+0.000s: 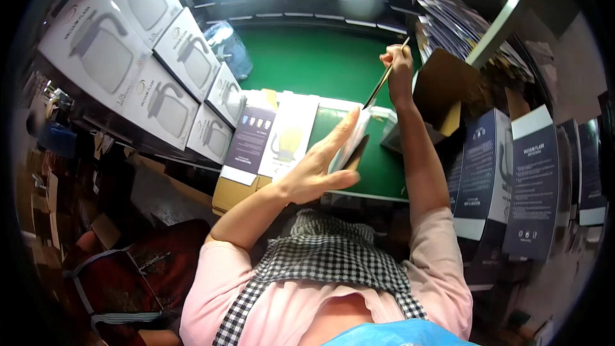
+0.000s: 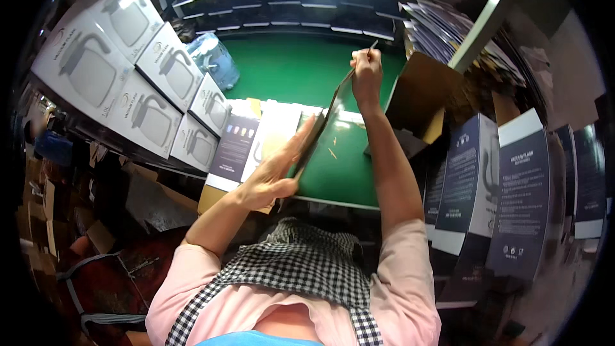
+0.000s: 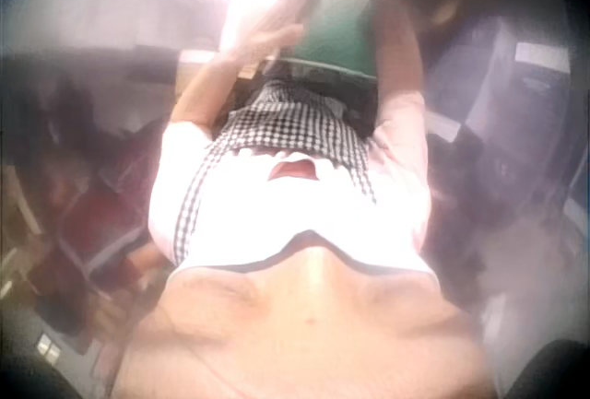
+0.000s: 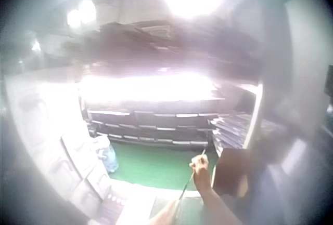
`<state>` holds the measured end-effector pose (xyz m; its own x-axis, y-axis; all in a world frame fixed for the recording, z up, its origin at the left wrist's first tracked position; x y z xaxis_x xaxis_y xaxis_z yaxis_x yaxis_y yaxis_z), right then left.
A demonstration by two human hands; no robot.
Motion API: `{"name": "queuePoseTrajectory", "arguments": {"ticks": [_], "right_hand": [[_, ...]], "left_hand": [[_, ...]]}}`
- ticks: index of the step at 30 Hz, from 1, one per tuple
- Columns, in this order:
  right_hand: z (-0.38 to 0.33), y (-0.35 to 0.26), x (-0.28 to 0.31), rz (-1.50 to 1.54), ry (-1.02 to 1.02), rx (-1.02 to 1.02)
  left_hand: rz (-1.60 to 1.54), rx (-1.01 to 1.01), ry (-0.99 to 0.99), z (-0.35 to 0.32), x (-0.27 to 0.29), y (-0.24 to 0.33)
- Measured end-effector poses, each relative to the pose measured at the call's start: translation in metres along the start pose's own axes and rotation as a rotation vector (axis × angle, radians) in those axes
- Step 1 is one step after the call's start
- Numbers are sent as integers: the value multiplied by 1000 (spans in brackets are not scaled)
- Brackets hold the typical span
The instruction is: The person places vacuum flasks into plastic bags and then into individual product boxes. The person then stacks the boxed flasks and carries them to a larger shipping carton, where they are placed for transport.
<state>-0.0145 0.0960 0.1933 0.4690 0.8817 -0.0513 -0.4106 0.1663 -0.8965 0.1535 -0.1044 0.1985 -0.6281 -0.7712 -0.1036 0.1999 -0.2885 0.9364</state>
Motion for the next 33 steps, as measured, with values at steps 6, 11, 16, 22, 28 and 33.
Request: {"name": "queuePoseTrajectory", "arguments": {"ticks": [6,11,16,22,28,33], "right_hand": [[-6,-50,7,133,-145,-102],[-65,-106,-12,96,-882,-72],[-102,-58,-52,-280,-912,-46],[-109,72,-58,-646,-197,263],[-132,24,-123,-353,-487,365],[-182,-3,-134,-458,-763,568]], "left_hand": [[76,-17,366,-28,78,36],[9,378,752,-14,111,7],[230,203,540,-3,95,-17],[519,103,413,7,99,-91],[280,225,842,-28,164,-79],[216,235,1048,-62,199,-76]]}}
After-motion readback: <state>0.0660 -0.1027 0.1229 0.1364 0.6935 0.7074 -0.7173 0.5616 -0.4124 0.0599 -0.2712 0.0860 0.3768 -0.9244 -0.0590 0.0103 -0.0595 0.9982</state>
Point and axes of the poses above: each hand's wrist, its own z-axis towards the middle knuckle, its own x-axis out of the back of the hand, y = z × x, the point moved 9 cm from there along z, towards the middle knuckle, and after that the axes turned 5 degrees about y, right-handed, at the moved point
